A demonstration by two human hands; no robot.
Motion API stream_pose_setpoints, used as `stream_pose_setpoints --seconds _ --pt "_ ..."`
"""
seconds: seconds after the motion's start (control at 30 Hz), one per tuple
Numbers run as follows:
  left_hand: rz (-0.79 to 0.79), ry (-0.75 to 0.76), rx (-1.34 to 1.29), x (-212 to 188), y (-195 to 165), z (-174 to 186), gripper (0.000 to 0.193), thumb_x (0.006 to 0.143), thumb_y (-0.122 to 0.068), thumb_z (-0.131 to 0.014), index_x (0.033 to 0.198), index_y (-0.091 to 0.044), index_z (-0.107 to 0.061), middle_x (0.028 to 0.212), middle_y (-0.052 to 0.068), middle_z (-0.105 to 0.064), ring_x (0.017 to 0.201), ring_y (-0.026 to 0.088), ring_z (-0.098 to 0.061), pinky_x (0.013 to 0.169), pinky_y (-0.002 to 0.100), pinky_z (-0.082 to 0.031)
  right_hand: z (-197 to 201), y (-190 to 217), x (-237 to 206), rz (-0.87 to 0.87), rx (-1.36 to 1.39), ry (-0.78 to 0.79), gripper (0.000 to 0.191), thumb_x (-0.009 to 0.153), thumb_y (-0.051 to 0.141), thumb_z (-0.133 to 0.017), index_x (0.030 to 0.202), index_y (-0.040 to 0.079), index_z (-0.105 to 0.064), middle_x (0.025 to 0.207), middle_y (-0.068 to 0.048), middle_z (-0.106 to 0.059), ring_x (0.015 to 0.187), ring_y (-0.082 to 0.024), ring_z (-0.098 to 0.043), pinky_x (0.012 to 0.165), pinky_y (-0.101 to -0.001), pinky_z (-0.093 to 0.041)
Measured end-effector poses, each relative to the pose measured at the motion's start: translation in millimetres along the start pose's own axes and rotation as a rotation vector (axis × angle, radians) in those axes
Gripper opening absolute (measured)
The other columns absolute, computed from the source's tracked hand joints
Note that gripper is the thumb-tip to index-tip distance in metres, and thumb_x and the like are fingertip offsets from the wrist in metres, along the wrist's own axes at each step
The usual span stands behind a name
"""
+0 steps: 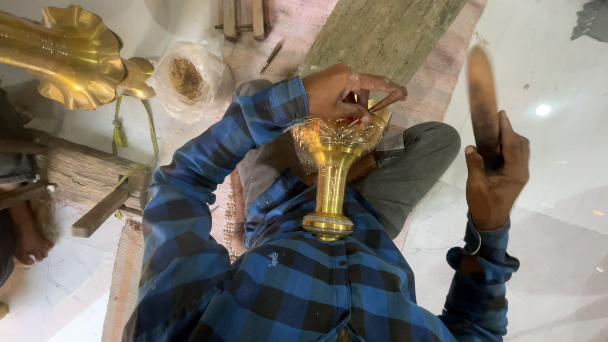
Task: The person sits on the floor holding an engraved brass vase between their legs and decorates its surface, using a small punch held in one hand and striking it with a wooden mallet held in the other, repositioning the vase to work on different areas of the pattern.
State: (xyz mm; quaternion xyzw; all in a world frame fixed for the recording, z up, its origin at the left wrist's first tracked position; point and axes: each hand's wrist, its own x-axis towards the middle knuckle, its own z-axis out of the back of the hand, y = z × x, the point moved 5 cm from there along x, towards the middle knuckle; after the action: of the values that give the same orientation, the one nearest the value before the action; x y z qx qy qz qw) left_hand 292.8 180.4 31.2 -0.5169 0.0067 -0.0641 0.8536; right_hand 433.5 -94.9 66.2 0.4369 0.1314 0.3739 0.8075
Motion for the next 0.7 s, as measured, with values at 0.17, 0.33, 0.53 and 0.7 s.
stream_pose_setpoints --seconds 0.17,0.33,0.53,0.7 --pt "-0.003 0.014 0.001 1.0 0.9 -1.4 0.067 0.096 -0.018 -0.075 0.157 -0.022 -0.047 0.097 0.011 -0.08 0.079 0.019 -0.078 0.082 0.039 -0.063 -6.0 -6.7 -2.4 0.035 0.191 -0.003 0.061 0.109 -0.008 -0.067 0.163 -0.003 -0.039 0.144 -0.018 -0.06 0.129 -0.022 -0.062 0.112 -0.0333 -0.053" --pt "-0.001 0.036 0.058 1.0 0.3 -3.2 0.067 0.098 -0.023 -0.078 0.157 -0.022 -0.045 0.088 0.009 -0.08 0.073 0.02 -0.077 0.078 0.039 -0.063 -13.2 -3.4 -2.4 0.157 -0.366 0.116 0.066 0.096 -0.011 -0.071 0.158 0.008 -0.055 0.131 -0.018 -0.06 0.123 -0.025 -0.062 0.105 -0.0336 -0.059" --pt "0.001 0.041 0.069 3.1 0.1 -2.7 0.069 0.097 -0.022 -0.076 0.158 -0.019 -0.044 0.088 0.008 -0.079 0.073 0.02 -0.076 0.077 0.039 -0.063 -7.8 12.0 -3.2 0.316 -0.563 0.049 0.068 0.093 -0.012 -0.074 0.155 0.011 -0.058 0.124 -0.014 -0.061 0.115 -0.029 -0.061 0.101 -0.0391 -0.054" --pt "0.029 0.045 0.091 3.8 0.3 -3.7 0.069 0.095 -0.026 -0.078 0.156 -0.019 -0.046 0.089 0.01 -0.079 0.071 0.02 -0.075 0.072 0.038 -0.063 -2.3 4.7 -3.1 0.039 -0.12 0.05 0.058 0.101 -0.008 -0.069 0.154 0.01 -0.055 0.122 -0.012 -0.059 0.101 -0.019 -0.06 0.085 -0.0313 -0.051"
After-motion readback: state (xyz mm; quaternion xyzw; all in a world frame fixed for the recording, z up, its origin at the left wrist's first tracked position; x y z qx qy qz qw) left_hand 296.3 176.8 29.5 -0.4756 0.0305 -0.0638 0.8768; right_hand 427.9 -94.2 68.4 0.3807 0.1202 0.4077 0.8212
